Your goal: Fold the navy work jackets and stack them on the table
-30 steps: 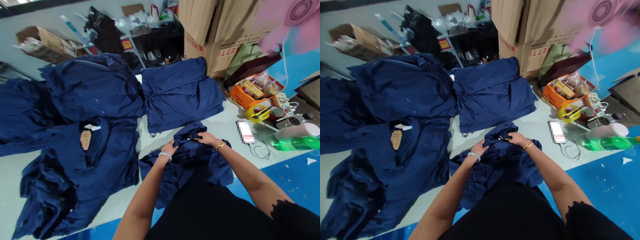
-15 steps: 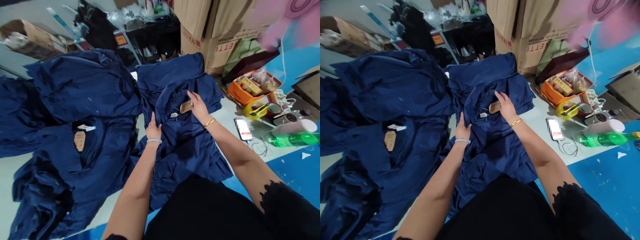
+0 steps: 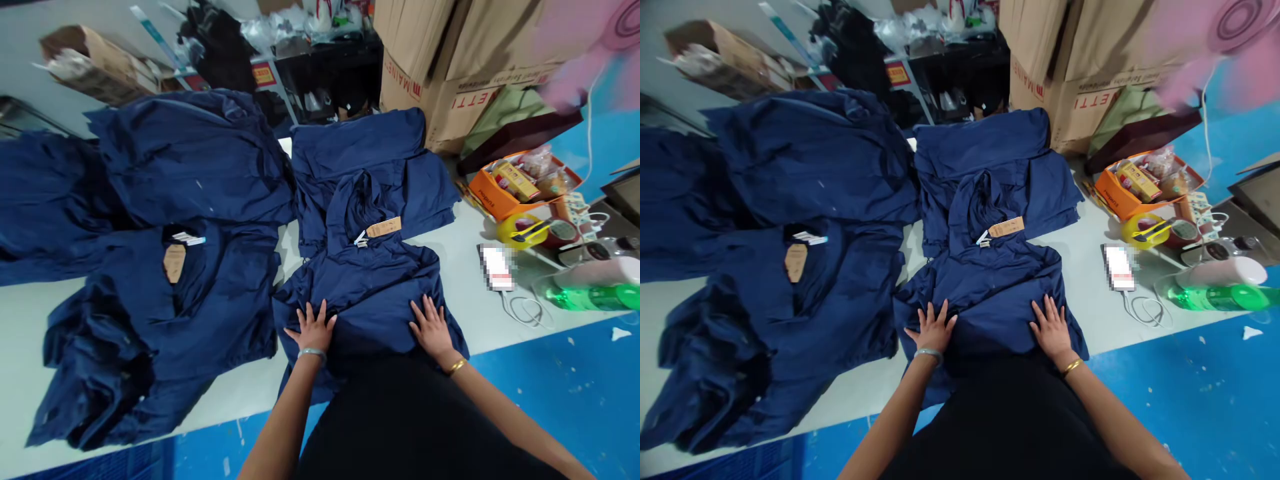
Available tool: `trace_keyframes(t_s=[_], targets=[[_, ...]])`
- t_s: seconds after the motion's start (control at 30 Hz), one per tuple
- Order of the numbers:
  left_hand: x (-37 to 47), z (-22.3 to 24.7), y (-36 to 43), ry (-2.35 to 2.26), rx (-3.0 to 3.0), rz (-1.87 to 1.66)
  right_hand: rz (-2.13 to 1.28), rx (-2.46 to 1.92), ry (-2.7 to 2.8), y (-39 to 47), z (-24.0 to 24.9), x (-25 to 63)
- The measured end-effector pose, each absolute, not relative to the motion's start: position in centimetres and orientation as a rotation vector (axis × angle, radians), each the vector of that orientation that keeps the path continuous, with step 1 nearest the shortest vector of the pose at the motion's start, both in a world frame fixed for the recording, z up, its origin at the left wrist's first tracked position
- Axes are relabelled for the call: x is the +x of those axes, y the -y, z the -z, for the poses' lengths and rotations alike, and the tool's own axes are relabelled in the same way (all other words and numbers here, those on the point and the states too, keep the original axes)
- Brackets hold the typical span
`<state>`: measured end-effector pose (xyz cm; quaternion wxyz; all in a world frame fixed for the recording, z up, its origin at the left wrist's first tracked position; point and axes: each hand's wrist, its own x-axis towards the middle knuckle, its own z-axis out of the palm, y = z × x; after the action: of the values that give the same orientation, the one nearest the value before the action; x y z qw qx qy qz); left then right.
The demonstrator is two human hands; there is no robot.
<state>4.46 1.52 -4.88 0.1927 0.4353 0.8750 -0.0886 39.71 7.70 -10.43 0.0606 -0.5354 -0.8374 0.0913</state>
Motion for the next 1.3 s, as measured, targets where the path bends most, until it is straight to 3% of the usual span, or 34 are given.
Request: trace_keyframes(t_s=[0.23,0.5,0.6,0.7,0.87,1.07,1.3], targets=[[3.3,6.3,-4.6,-2.379,1.225,0.205,-0.099,-1.665,2.663,-14.2,11.0,45.6],[2.8,6.5,-7.3,-2.302,1.296,0.227,-0.381,-2.066,2.526,-22.4,9.1,47.9],[2.6,6.8,-6.1,-2.315,1.333,0.216,-0.290,-2.084,2.400,-21.3,7.5,45.7],[2.4,7.3,-4.1,-2.357,1.359,0.231,-0.127,-1.830,2.363,-16.9,6.8,42.3],[2.4,7.7,-1.8,-2.436,1.387,0.282,-0.234,-1.598,2.614,-10.8,8.8,38.6],[2.4,7.2,-1.9,-2.371,1.352,0.290,-0.208,-1.617,2.646,-11.3,11.1,39.3],[1.0,4.3,-3.3,-2.410,1.382,0.131,-0.278,-1.555,2.470,-15.5,8.0,40.2]])
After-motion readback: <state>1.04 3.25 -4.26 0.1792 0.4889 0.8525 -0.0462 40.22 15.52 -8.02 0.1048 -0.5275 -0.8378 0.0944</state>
